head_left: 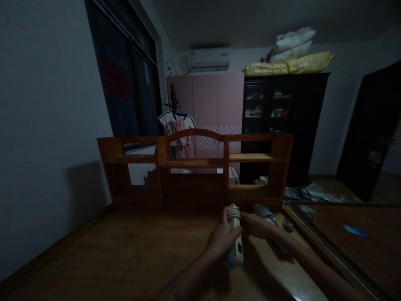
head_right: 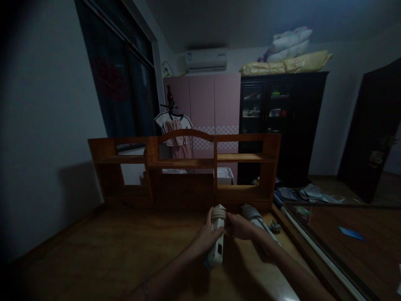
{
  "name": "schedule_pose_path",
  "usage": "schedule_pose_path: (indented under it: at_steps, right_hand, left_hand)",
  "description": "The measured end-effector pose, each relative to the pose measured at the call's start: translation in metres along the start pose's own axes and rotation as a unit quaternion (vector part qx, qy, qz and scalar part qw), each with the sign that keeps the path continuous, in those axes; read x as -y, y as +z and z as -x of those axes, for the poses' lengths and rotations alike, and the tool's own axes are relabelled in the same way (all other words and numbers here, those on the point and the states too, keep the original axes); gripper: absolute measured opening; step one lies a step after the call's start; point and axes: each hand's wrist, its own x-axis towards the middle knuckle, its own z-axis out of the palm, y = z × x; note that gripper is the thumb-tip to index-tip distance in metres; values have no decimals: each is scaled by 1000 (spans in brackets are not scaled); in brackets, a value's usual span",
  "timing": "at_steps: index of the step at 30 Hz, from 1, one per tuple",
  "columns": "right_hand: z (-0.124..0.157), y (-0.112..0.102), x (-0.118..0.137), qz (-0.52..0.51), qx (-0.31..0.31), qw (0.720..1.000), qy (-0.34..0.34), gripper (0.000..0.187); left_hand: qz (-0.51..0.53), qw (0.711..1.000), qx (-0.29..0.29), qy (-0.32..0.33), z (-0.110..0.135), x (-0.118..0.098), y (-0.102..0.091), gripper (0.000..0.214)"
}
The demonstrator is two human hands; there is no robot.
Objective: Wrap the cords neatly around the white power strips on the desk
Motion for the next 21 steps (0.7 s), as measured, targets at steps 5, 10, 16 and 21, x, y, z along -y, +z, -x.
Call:
schedule_pose_path:
  at_steps: [5,10,16,21]
  right_hand:
    - [-14,13,-29,164,65,984,9,55]
    - [-22,27,-43,246,46,968,17,55]
    - [-23,42,-53,274,18,961,19,63]
    - [-25,50,-65,285,-25,958,-27,66]
  left_hand:
    - [-67,996,-48,-10,-29,3,18,87]
    - [-101,992,-77,4,-48,1,29,88]
    - [-176,982,-54,-50,-60,4,35,87]
    - [-259,962,-49,-68,-71,4,38,86]
